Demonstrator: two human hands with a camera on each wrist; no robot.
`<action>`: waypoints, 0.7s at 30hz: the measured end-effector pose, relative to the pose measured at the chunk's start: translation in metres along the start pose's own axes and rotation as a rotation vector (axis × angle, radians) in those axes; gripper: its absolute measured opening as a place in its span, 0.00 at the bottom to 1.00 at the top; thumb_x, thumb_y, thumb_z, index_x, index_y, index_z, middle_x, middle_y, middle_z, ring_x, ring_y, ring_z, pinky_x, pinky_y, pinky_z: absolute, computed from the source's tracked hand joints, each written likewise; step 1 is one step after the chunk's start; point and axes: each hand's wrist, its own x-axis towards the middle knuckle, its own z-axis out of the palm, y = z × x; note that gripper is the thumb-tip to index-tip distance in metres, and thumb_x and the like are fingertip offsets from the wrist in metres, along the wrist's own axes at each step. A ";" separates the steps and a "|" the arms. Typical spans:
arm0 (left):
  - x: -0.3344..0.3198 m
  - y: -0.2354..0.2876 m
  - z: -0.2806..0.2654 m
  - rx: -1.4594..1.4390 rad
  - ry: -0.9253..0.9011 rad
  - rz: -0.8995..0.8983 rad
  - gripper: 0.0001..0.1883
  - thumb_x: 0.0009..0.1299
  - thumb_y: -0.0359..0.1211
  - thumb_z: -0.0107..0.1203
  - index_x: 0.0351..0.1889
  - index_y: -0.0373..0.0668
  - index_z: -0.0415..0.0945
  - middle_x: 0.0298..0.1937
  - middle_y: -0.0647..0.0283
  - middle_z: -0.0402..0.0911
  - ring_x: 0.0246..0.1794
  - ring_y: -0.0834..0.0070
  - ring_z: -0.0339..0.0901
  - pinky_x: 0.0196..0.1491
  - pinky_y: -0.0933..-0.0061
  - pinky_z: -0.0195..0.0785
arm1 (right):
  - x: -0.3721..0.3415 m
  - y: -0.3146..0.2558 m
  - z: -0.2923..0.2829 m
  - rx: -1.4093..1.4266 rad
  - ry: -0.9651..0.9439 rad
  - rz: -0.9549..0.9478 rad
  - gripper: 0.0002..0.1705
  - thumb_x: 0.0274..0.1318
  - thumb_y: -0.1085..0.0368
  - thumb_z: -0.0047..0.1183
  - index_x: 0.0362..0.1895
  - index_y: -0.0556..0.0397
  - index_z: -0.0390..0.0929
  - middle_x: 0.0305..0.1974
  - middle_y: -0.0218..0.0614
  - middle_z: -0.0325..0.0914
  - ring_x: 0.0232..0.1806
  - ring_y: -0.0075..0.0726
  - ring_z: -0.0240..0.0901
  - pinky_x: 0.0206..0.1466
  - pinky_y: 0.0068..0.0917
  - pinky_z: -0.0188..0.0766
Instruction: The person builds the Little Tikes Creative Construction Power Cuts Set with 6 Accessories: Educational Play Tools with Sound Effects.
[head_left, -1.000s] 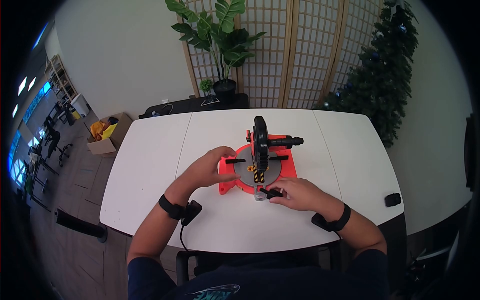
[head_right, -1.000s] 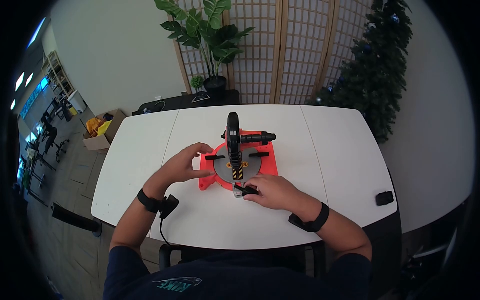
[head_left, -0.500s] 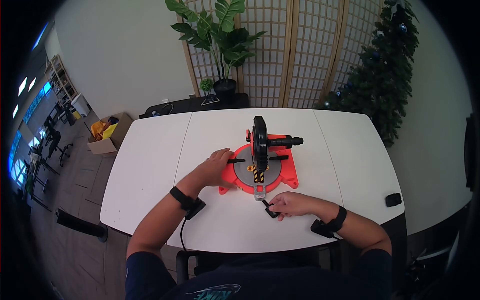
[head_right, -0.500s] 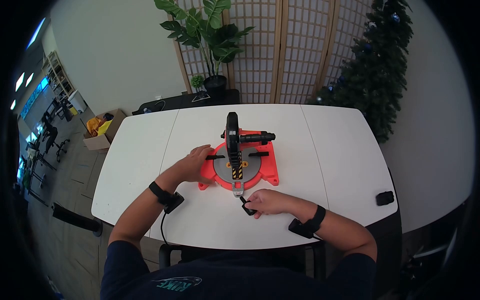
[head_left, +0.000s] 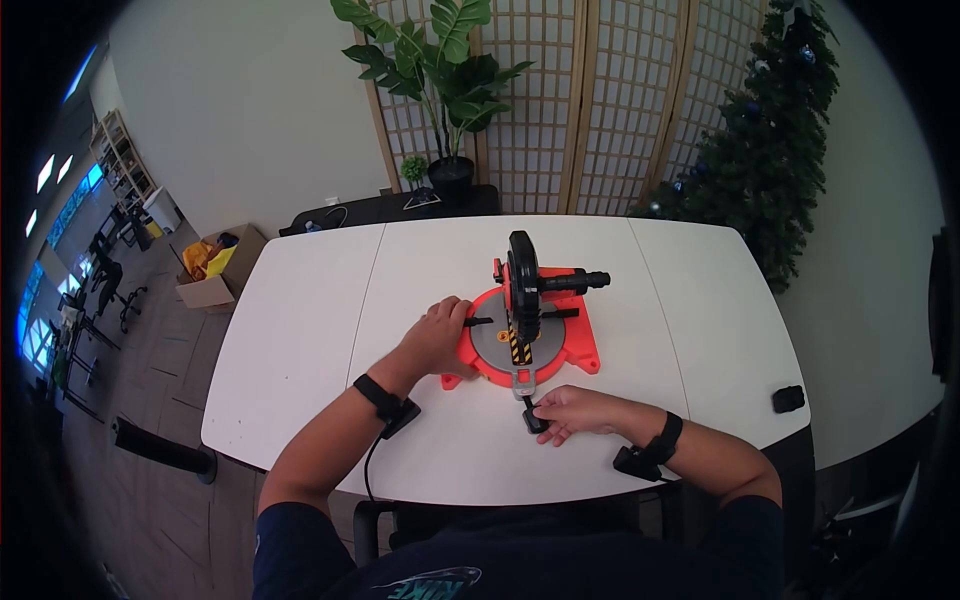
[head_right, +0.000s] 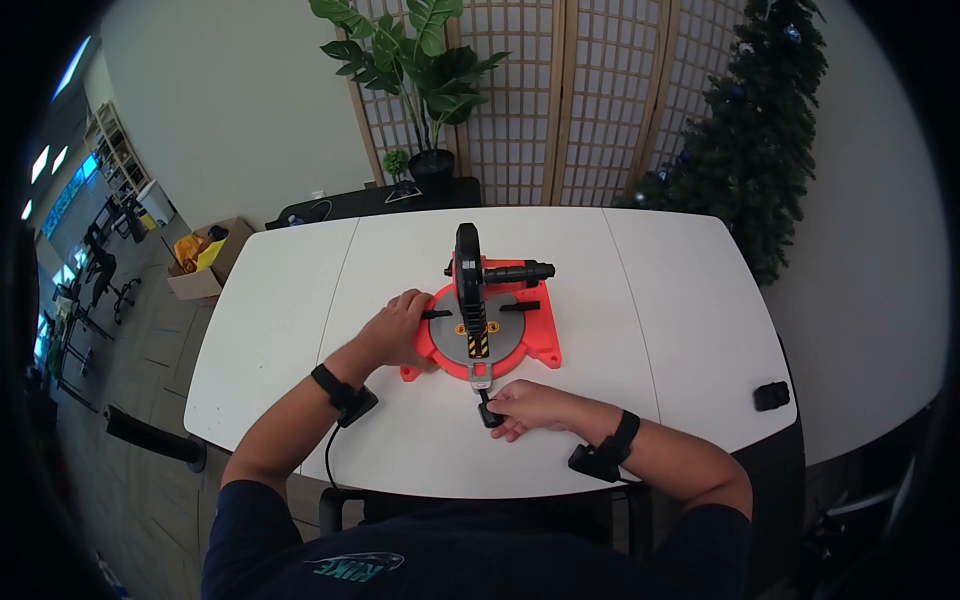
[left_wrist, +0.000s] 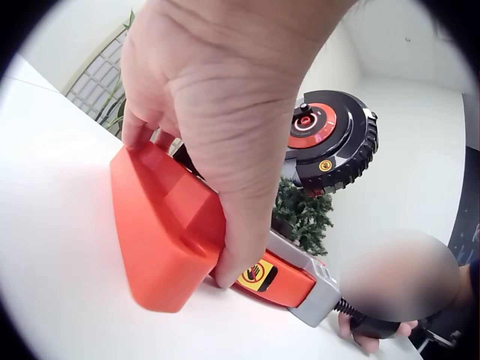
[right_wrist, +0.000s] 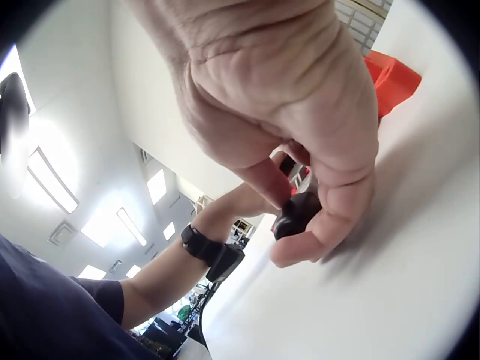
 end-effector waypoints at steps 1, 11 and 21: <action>0.000 0.002 -0.001 0.007 -0.003 -0.012 0.58 0.39 0.50 0.79 0.68 0.37 0.61 0.65 0.50 0.69 0.67 0.50 0.68 0.68 0.56 0.66 | 0.002 0.002 -0.001 0.008 0.001 0.001 0.19 0.76 0.57 0.46 0.55 0.63 0.72 0.47 0.41 0.79 0.48 0.35 0.83 0.43 0.29 0.81; -0.003 0.021 -0.006 0.027 -0.106 -0.172 0.59 0.39 0.50 0.79 0.69 0.39 0.59 0.66 0.51 0.67 0.67 0.47 0.68 0.67 0.55 0.69 | -0.001 0.001 0.000 -0.039 0.032 -0.046 0.16 0.70 0.55 0.56 0.47 0.55 0.77 0.41 0.30 0.80 0.33 0.18 0.71 0.31 0.19 0.70; -0.002 0.018 -0.010 0.017 -0.069 -0.146 0.59 0.38 0.50 0.79 0.67 0.37 0.62 0.64 0.50 0.70 0.64 0.47 0.70 0.66 0.55 0.69 | -0.012 -0.001 0.003 0.109 0.052 -0.058 0.23 0.68 0.56 0.60 0.58 0.55 0.69 0.40 0.30 0.81 0.33 0.19 0.71 0.31 0.19 0.68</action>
